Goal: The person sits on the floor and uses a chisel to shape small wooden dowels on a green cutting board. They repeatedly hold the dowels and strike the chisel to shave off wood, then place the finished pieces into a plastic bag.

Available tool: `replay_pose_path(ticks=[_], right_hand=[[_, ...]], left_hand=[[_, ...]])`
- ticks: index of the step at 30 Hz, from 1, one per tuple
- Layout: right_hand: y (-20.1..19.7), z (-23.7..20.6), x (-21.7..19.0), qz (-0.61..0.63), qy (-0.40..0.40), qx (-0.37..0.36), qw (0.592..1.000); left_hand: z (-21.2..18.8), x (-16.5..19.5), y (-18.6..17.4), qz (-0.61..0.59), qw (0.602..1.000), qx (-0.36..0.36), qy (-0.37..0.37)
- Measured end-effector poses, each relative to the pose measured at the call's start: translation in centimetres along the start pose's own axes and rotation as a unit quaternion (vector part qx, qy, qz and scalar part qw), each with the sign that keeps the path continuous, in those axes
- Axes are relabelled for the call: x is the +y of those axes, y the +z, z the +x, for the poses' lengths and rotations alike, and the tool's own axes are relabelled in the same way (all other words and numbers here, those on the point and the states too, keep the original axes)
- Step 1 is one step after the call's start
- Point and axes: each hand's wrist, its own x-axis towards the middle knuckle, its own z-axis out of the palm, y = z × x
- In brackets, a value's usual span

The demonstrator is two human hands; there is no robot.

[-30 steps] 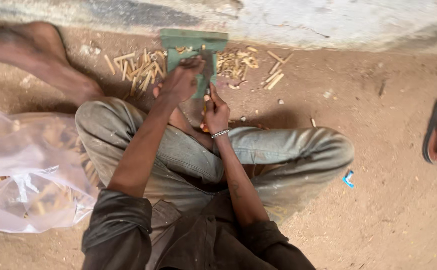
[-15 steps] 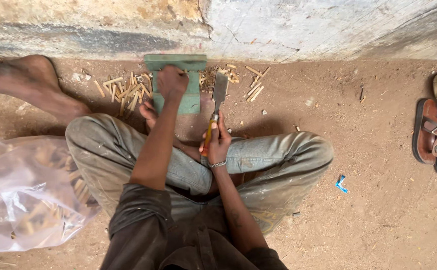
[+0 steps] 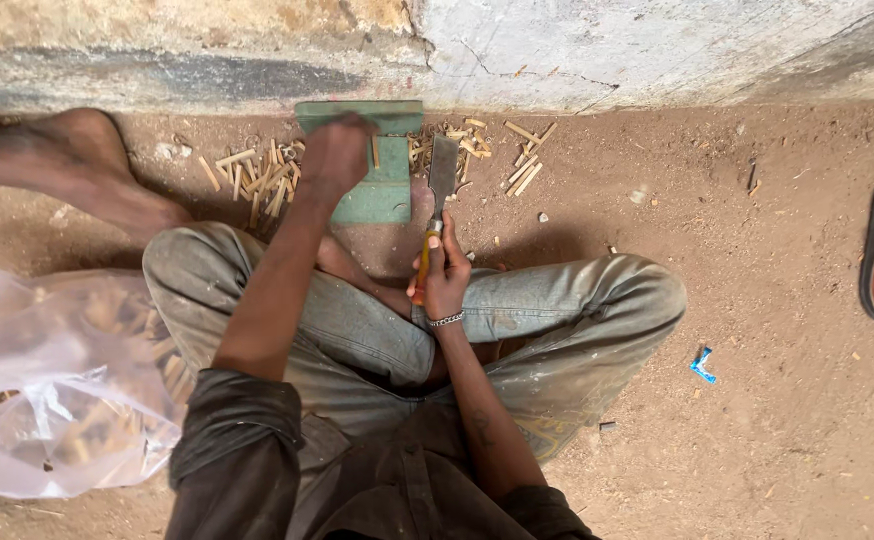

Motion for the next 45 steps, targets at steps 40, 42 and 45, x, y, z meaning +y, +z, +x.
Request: replay_pose_path(ticks=[40, 42, 45], right_hand=[[5.4, -2.7, -0.9, -0.296, 0.006, -0.092, 0.951], [5.4, -2.4, -0.5, -0.288, 0.023, -0.091, 0.953], [5.4, -2.2, 0.0, -0.314, -0.034, -0.086, 0.945]], left_hand=[[-8.1, 4.9, -1.8, -0.099, 0.971, -0.181, -0.119], [-7.9, 4.8, -1.9, -0.127, 0.966, -0.186, -0.130], [-7.6, 4.7, -2.1, -0.139, 0.963, -0.187, -0.134]])
